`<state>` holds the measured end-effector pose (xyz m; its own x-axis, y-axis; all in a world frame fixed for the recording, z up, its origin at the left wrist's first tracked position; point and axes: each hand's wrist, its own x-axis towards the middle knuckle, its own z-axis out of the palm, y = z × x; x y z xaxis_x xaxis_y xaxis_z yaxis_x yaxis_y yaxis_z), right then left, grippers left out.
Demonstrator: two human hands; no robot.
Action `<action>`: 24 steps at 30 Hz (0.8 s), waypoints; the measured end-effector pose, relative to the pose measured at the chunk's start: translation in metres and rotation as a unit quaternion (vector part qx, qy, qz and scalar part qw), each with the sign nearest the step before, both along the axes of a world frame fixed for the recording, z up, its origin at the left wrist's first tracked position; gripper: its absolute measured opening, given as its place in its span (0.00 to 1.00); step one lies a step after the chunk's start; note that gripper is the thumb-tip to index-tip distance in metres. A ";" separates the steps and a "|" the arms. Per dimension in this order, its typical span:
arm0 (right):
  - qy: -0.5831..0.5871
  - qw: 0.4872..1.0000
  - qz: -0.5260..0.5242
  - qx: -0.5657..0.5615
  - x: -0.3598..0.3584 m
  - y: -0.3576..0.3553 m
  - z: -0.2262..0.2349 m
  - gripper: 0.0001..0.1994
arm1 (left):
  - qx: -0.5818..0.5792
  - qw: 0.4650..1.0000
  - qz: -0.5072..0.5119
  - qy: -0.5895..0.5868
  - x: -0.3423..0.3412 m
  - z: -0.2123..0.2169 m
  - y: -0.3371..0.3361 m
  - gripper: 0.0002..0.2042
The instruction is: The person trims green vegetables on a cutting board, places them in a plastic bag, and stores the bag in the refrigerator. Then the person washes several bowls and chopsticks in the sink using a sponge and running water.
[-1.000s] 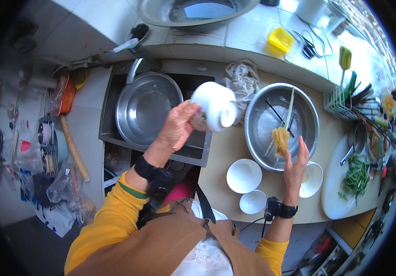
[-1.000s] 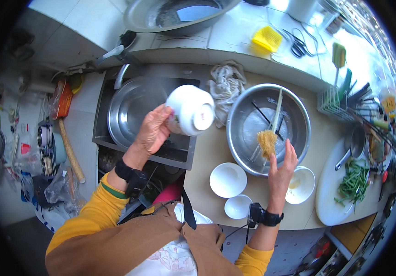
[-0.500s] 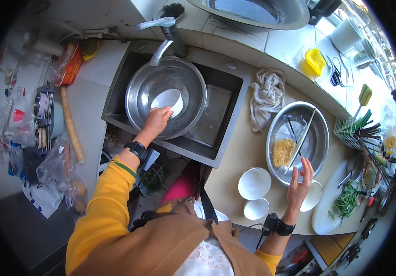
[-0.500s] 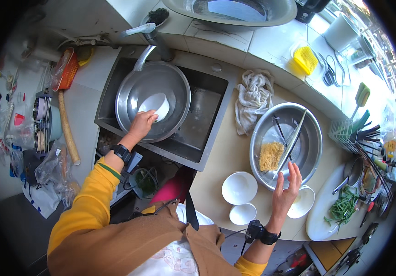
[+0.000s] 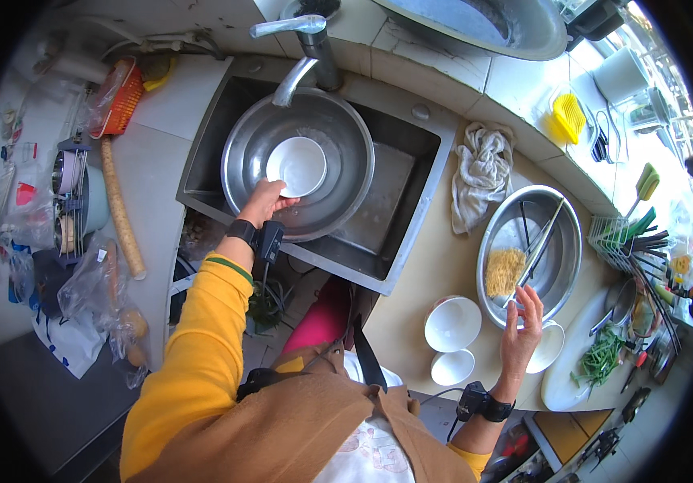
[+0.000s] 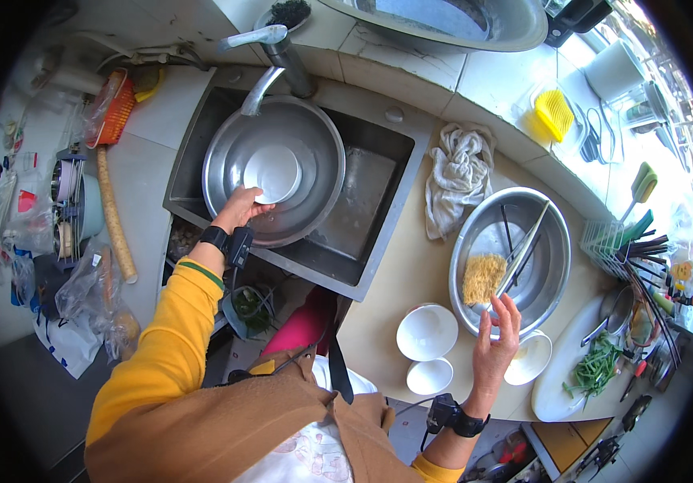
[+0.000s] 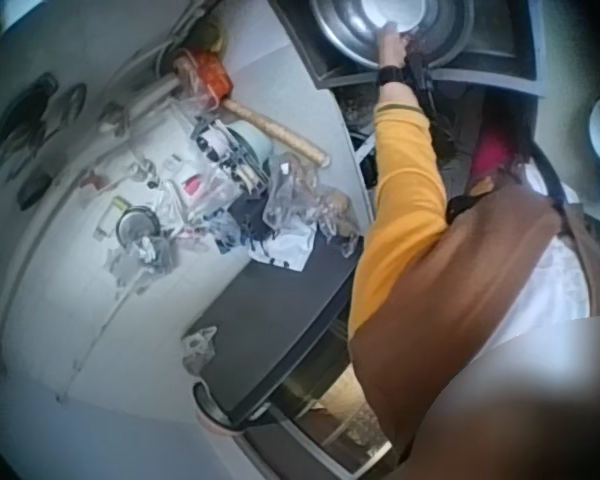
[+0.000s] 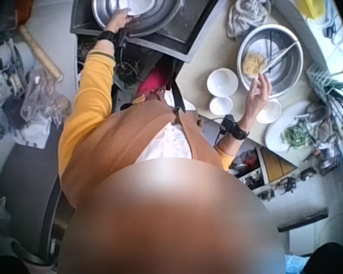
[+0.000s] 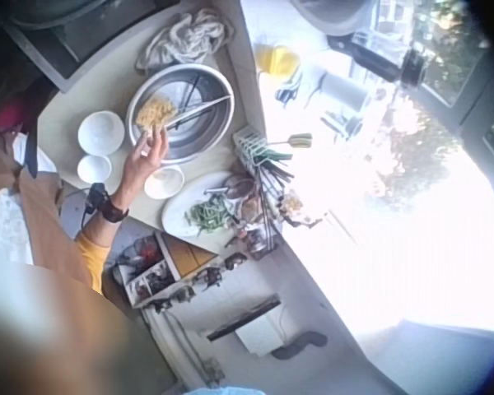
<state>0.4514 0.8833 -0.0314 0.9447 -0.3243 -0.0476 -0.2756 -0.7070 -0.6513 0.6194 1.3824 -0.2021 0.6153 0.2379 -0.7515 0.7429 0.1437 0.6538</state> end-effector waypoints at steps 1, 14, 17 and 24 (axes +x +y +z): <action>0.005 1.000 -0.001 0.005 -0.001 0.001 0.001 0.13 | 0.022 0.999 -0.005 -0.022 0.001 0.001 -0.002 0.19; 0.014 1.000 -0.007 0.026 -0.004 0.008 0.010 0.12 | 0.641 0.667 -0.355 -0.136 0.018 0.050 0.013 0.25; 0.016 1.000 0.000 0.020 -0.003 0.011 0.013 0.12 | 0.528 0.804 -0.262 -0.078 0.013 0.043 0.022 0.20; 0.006 1.000 0.019 0.015 -0.001 0.018 0.016 0.11 | -0.012 0.996 -0.059 0.063 -0.003 0.011 0.008 0.25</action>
<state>0.4501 0.9012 -0.0156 0.9557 -0.2864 -0.0683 -0.2568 -0.6977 -0.6687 0.6166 1.3903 -0.1908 0.5387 0.1499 -0.8291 0.8314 0.0646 0.5519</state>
